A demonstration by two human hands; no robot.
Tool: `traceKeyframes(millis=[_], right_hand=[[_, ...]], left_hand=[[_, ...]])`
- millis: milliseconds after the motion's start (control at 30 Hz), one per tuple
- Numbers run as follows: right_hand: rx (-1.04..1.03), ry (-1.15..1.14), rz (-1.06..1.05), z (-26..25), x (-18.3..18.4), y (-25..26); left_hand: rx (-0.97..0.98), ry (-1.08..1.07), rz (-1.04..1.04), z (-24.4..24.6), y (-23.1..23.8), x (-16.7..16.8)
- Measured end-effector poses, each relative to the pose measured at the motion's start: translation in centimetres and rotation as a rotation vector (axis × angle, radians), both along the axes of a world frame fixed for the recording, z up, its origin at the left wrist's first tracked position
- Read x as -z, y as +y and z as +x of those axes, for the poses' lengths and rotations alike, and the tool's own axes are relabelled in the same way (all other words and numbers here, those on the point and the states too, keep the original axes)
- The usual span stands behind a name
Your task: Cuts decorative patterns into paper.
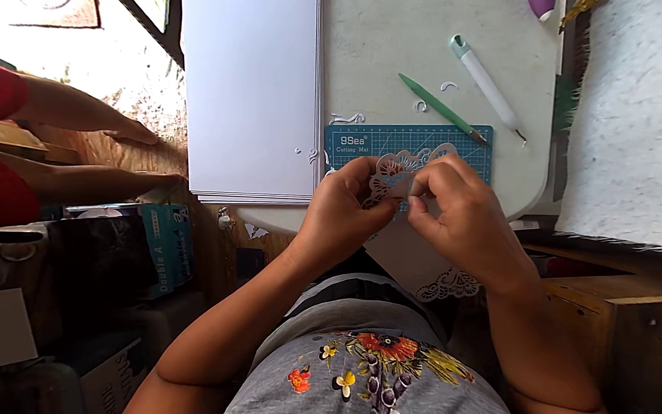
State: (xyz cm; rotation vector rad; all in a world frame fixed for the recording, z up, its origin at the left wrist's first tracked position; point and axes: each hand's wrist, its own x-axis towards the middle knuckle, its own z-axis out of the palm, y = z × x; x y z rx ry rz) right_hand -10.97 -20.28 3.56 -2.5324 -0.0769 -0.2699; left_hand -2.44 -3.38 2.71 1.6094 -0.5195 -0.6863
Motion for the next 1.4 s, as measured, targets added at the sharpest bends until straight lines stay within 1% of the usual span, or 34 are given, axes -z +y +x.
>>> traceKeyframes(millis=[100,233,333,567,767,1233,1333,1400], right_hand=[[0.010,-0.059,-0.018,-0.3,0.1,0.0],[0.036,-0.158,-0.088,-0.7,0.9,0.5],[0.035,-0.177,-0.138,-0.8,1.0,0.8],[0.038,-0.166,-0.236,-0.5,0.8,1.3],[0.029,-0.201,-0.330,-0.3,1.0,1.6],[0.031,-0.198,-0.309,-0.1,1.3,1.3],[0.040,-0.179,-0.230,-0.3,0.5,0.8],[0.056,-0.116,-0.157,-0.9,-0.6,0.1]], left_hand=[[-0.013,0.040,0.006,0.0,0.1,-0.1],[-0.048,0.175,0.005,0.2,-0.1,-0.2],[-0.074,0.237,-0.026,0.3,-0.3,0.0],[-0.079,0.191,-0.031,0.0,-0.4,0.0],[-0.061,0.145,-0.033,0.1,-0.4,0.1],[-0.032,0.059,0.001,0.1,-0.3,0.1],[-0.031,0.074,0.010,0.2,-0.2,0.1],[-0.035,0.111,0.014,0.3,0.0,0.1]])
